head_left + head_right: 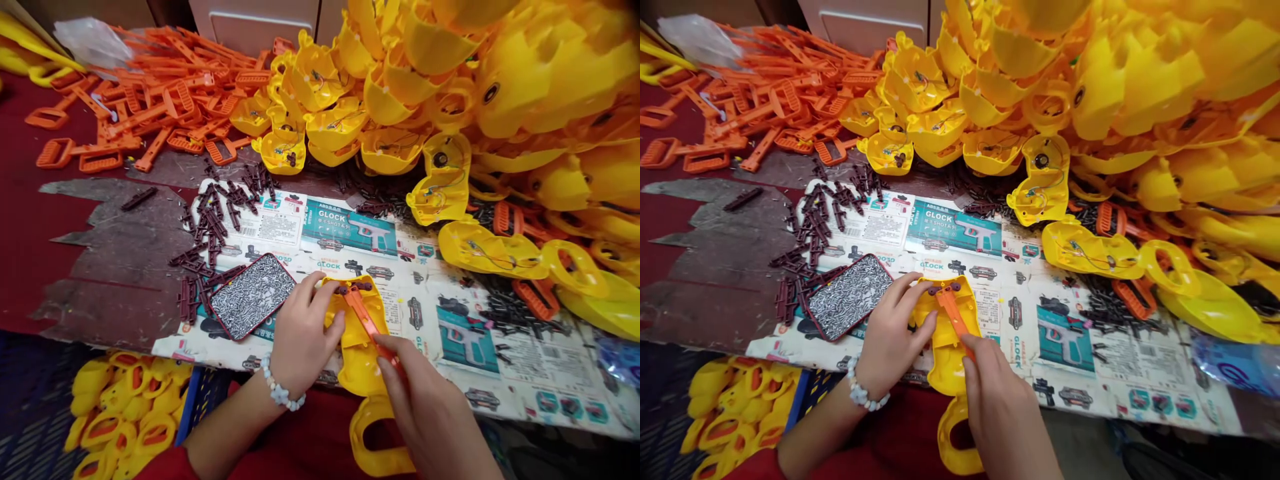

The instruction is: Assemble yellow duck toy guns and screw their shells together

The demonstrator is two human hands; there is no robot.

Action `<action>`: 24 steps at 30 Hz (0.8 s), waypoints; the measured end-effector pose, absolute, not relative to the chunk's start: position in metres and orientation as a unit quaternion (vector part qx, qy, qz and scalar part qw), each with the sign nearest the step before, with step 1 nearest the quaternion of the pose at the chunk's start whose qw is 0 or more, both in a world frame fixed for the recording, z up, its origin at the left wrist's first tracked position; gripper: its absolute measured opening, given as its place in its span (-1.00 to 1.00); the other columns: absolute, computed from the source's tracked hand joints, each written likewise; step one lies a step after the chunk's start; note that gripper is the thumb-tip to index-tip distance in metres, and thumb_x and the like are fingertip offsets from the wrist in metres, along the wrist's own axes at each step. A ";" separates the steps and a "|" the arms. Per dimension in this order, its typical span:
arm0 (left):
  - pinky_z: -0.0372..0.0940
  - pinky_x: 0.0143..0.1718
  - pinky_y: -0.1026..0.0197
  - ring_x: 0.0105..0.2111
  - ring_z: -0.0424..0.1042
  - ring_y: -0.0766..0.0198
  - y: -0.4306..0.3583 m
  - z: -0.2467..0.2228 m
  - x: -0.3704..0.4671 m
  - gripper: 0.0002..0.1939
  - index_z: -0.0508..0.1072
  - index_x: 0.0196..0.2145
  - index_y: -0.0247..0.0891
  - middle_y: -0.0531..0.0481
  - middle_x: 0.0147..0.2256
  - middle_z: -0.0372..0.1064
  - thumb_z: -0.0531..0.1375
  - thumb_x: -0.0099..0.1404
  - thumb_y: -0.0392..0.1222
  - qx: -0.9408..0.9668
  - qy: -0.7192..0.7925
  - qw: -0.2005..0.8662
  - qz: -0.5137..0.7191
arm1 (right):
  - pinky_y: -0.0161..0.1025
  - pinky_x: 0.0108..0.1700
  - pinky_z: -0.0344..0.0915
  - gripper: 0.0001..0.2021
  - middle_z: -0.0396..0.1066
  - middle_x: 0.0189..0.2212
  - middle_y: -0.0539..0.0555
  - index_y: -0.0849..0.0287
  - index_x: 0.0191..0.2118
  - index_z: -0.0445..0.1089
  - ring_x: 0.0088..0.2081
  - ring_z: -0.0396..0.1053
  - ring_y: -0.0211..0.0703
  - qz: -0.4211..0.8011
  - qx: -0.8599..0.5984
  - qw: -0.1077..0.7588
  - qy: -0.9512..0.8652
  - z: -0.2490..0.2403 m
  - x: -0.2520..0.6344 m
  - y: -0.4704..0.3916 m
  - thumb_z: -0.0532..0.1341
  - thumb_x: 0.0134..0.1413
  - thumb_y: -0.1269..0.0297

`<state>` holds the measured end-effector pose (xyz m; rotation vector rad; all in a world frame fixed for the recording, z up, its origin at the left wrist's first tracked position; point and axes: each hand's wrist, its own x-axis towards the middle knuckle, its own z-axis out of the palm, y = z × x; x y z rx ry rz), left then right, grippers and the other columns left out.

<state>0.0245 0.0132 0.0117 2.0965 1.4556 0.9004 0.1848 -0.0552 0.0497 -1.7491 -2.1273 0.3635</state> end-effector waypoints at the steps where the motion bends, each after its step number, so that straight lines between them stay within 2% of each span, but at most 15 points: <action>1: 0.36 -0.02 -0.02 -0.01 0.36 0.01 0.013 0.011 0.024 -0.70 0.31 -0.04 -0.30 -0.24 0.00 0.30 0.11 0.25 -0.33 0.756 0.526 0.216 0.324 | -0.42 -0.47 0.33 -0.79 0.39 -0.30 0.04 0.15 -0.06 0.21 -0.39 0.43 -0.24 0.172 -0.622 0.192 -0.740 0.050 0.186 -0.055 -0.11 0.39 0.25; 5: 0.36 -0.01 -0.03 0.03 0.35 0.00 0.011 0.010 0.025 -0.68 0.29 -0.02 -0.25 -0.22 0.03 0.30 0.10 0.25 -0.35 0.760 0.529 0.210 0.315 | -0.48 -0.52 0.32 -0.81 0.36 -0.47 -0.04 0.14 0.00 0.15 -0.53 0.38 -0.29 0.347 -0.636 0.245 -0.645 0.047 0.190 -0.058 -0.07 0.39 0.24; 7: 0.37 -0.01 -0.03 0.02 0.36 0.00 0.009 0.009 0.026 -0.68 0.29 -0.02 -0.26 -0.23 0.03 0.31 0.10 0.25 -0.36 0.764 0.528 0.197 0.314 | -0.48 -0.51 0.34 -0.80 0.40 -0.41 0.00 0.16 0.03 0.15 -0.51 0.39 -0.29 0.291 -0.631 0.248 -0.675 0.043 0.186 -0.059 -0.07 0.39 0.26; 9: 0.37 -0.01 -0.04 0.02 0.36 -0.01 0.009 0.009 0.026 -0.69 0.30 -0.02 -0.28 -0.25 0.03 0.32 0.09 0.27 -0.36 0.767 0.525 0.188 0.316 | -0.43 -0.48 0.36 -0.77 0.42 -0.26 0.10 0.22 0.01 0.20 -0.40 0.44 -0.22 0.125 -0.620 0.231 -0.739 0.038 0.177 -0.059 -0.08 0.38 0.29; 11: 0.35 0.00 -0.06 0.03 0.36 -0.01 0.009 0.010 0.026 -0.71 0.29 -0.02 -0.27 -0.25 0.04 0.31 0.08 0.29 -0.33 0.768 0.521 0.191 0.319 | -0.37 -0.51 0.35 -0.74 0.42 -0.23 0.16 0.30 -0.04 0.24 -0.35 0.46 -0.16 -0.016 -0.611 0.203 -0.765 0.036 0.169 -0.057 -0.12 0.37 0.34; 12: 0.33 0.02 -0.07 0.05 0.34 -0.01 0.010 0.012 0.026 -0.71 0.28 -0.01 -0.27 -0.25 0.06 0.30 0.08 0.30 -0.30 0.769 0.517 0.201 0.318 | -0.36 -0.53 0.33 -0.73 0.42 -0.25 0.16 0.32 -0.06 0.25 -0.37 0.46 -0.16 -0.049 -0.610 0.192 -0.767 0.035 0.166 -0.057 -0.13 0.37 0.37; 14: 0.28 0.08 -0.08 0.12 0.26 -0.01 0.013 0.015 0.026 -0.72 0.26 -0.01 -0.28 -0.28 0.12 0.23 0.09 0.32 -0.24 0.769 0.502 0.240 0.315 | -0.35 -0.55 0.31 -0.73 0.43 -0.26 0.13 0.34 -0.08 0.27 -0.41 0.45 -0.18 -0.064 -0.615 0.178 -0.765 0.036 0.163 -0.055 -0.14 0.36 0.40; 17: 0.22 0.12 -0.08 0.18 0.19 -0.01 0.020 0.020 0.031 -0.73 0.25 -0.06 -0.30 -0.31 0.15 0.18 0.12 0.30 -0.21 0.762 0.485 0.301 0.306 | -0.34 -0.45 0.35 -0.72 0.43 -0.24 0.10 0.33 -0.06 0.26 -0.39 0.45 -0.20 -0.051 -0.614 0.180 -0.767 0.038 0.166 -0.057 -0.15 0.36 0.40; 20: 0.30 0.00 -0.07 0.00 0.34 0.01 0.025 0.023 0.037 -0.73 0.25 -0.09 -0.29 -0.22 -0.05 0.32 0.16 0.25 -0.25 0.751 0.499 0.318 0.293 | -0.31 -0.43 0.35 -0.70 0.42 -0.31 0.09 0.29 -0.08 0.25 -0.41 0.43 -0.19 -0.021 -0.630 0.175 -0.757 0.040 0.170 -0.061 -0.17 0.39 0.30; 22: 0.32 -0.06 -0.04 -0.09 0.36 0.05 0.025 0.023 0.040 -0.70 0.26 -0.07 -0.28 -0.16 -0.12 0.32 0.17 0.24 -0.26 0.749 0.507 0.319 0.284 | -0.30 -0.47 0.31 -0.70 0.39 -0.39 0.07 0.25 -0.14 0.25 -0.44 0.40 -0.19 -0.002 -0.643 0.179 -0.745 0.041 0.171 -0.064 -0.17 0.40 0.25; 24: 0.32 -0.06 -0.03 -0.10 0.34 0.05 0.025 0.023 0.042 -0.68 0.27 -0.05 -0.29 -0.16 -0.11 0.29 0.18 0.24 -0.25 0.752 0.509 0.312 0.280 | -0.29 -0.43 0.31 -0.74 0.36 -0.39 0.07 0.21 -0.19 0.24 -0.40 0.38 -0.17 0.013 -0.641 0.196 -0.742 0.042 0.173 -0.066 -0.14 0.38 0.26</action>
